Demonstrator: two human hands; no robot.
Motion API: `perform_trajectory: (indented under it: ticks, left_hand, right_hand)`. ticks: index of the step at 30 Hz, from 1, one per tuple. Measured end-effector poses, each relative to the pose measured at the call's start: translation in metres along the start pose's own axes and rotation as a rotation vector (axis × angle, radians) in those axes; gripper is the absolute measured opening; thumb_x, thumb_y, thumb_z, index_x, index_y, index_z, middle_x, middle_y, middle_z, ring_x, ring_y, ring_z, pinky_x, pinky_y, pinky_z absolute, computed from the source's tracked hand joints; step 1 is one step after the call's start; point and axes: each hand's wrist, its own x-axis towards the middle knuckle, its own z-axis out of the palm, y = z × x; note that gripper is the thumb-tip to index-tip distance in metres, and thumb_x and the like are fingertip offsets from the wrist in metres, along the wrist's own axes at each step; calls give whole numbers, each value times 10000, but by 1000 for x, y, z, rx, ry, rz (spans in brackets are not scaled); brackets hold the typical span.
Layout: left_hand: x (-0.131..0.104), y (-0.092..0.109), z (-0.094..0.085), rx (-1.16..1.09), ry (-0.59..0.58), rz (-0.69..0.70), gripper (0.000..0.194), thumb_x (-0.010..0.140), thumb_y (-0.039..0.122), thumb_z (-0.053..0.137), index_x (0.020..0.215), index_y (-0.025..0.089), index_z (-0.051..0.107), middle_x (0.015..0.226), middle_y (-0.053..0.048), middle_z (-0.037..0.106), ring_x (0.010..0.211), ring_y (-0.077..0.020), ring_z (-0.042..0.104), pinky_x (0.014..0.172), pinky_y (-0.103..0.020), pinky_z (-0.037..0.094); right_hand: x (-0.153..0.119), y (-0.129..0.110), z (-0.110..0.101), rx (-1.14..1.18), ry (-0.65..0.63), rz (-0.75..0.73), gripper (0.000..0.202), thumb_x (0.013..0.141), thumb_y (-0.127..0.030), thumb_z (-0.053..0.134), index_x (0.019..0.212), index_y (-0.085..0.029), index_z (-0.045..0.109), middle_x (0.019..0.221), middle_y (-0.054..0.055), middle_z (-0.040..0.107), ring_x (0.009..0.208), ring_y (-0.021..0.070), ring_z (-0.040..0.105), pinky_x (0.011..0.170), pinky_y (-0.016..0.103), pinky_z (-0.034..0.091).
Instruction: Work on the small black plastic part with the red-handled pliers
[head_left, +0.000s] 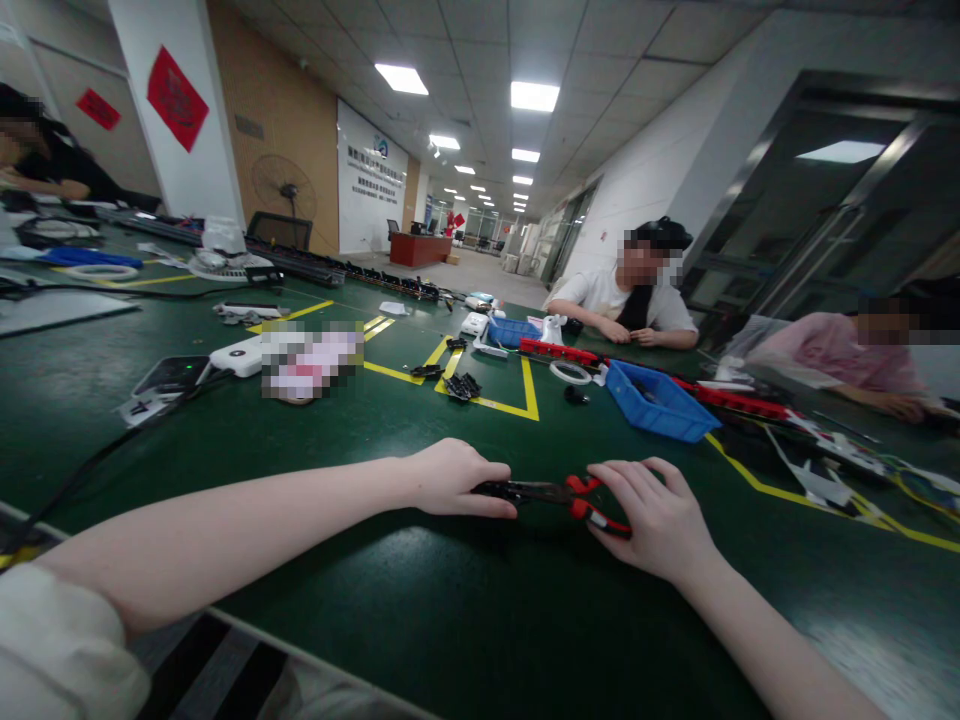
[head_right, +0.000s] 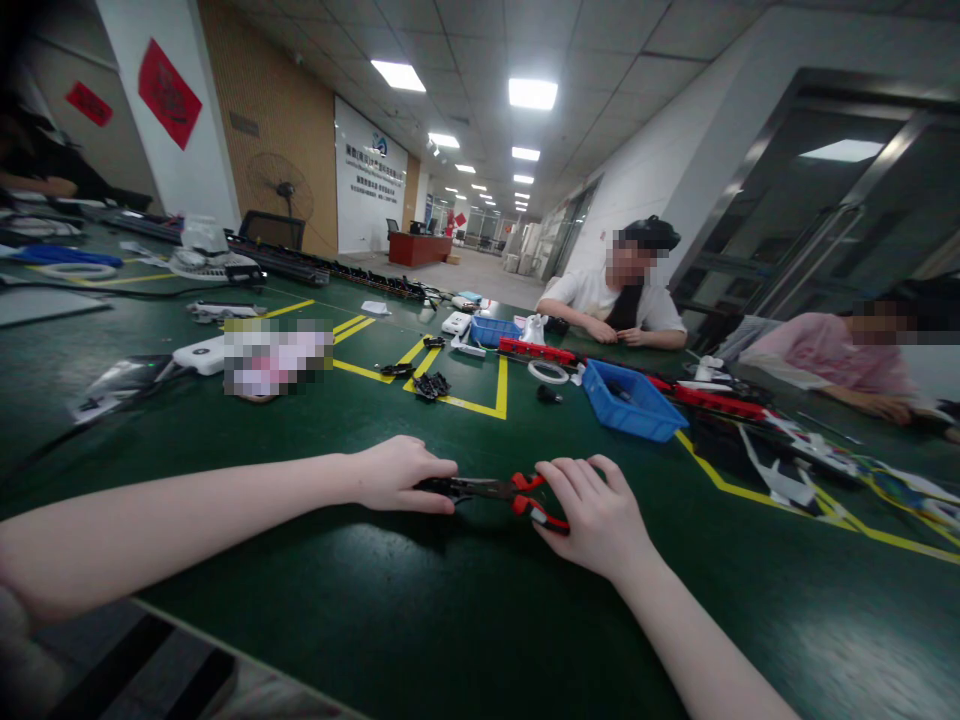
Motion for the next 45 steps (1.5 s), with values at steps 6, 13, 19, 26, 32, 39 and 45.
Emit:
perform_trajectory:
  ticks: [6, 13, 19, 26, 32, 39, 45]
  left_hand:
    - [0, 0, 0, -34, 13, -22, 451, 905, 627, 401, 957, 212, 572, 688, -9, 629, 625, -180, 626, 520, -230, 339]
    - [0, 2, 1, -96, 35, -106, 415, 856, 595, 525, 1033, 221, 553, 801, -11, 661, 686, -178, 643, 533, -222, 359]
    - [0, 3, 2, -155, 66, -86, 388, 858, 509, 578, 1115, 222, 530, 957, -25, 667, 800, -182, 652, 622, -231, 418]
    - [-1, 4, 2, -113, 84, -20, 418, 889, 534, 519, 1159, 216, 544, 1014, -40, 621, 778, -172, 643, 629, -245, 435]
    - [-1, 2, 2, -97, 67, 17, 425, 910, 527, 490, 1204, 223, 527, 1042, -44, 613, 807, -185, 644, 655, -258, 450]
    - [-2, 2, 2, -101, 87, 20, 488, 929, 499, 473, 1349, 253, 434, 1099, -45, 602, 853, -191, 641, 691, -255, 453]
    - [-3, 4, 2, -105, 107, 15, 503, 938, 464, 475, 1393, 273, 380, 1115, -42, 597, 845, -183, 632, 694, -247, 448]
  right_hand:
    - [-2, -1, 0, -15, -17, 13, 394, 775, -320, 571, 1123, -137, 578, 992, 128, 673, 872, 257, 613, 865, 425, 347]
    - [-1, 0, -1, 16, -26, -8, 389, 758, -315, 573, 1103, -135, 572, 945, 121, 673, 850, 247, 611, 820, 394, 374]
    - [0, 0, -1, 22, -34, 28, 409, 751, -318, 588, 1117, -137, 576, 941, 116, 669, 842, 246, 608, 806, 393, 382]
    - [2, -1, -1, -14, -47, 63, 515, 783, -316, 576, 1265, -143, 519, 1050, 121, 660, 904, 253, 602, 862, 412, 366]
    - [1, 0, 0, -21, -48, 52, 431, 786, -330, 574, 1174, -143, 569, 1044, 127, 663, 910, 257, 600, 880, 423, 364]
    - [1, -2, -1, 4, -65, 35, 363, 769, -325, 574, 1084, -146, 595, 967, 113, 673, 859, 240, 606, 867, 408, 372]
    - [2, -3, -2, 39, -77, 52, 360, 751, -319, 581, 1063, -140, 595, 945, 109, 674, 846, 231, 607, 837, 386, 381]
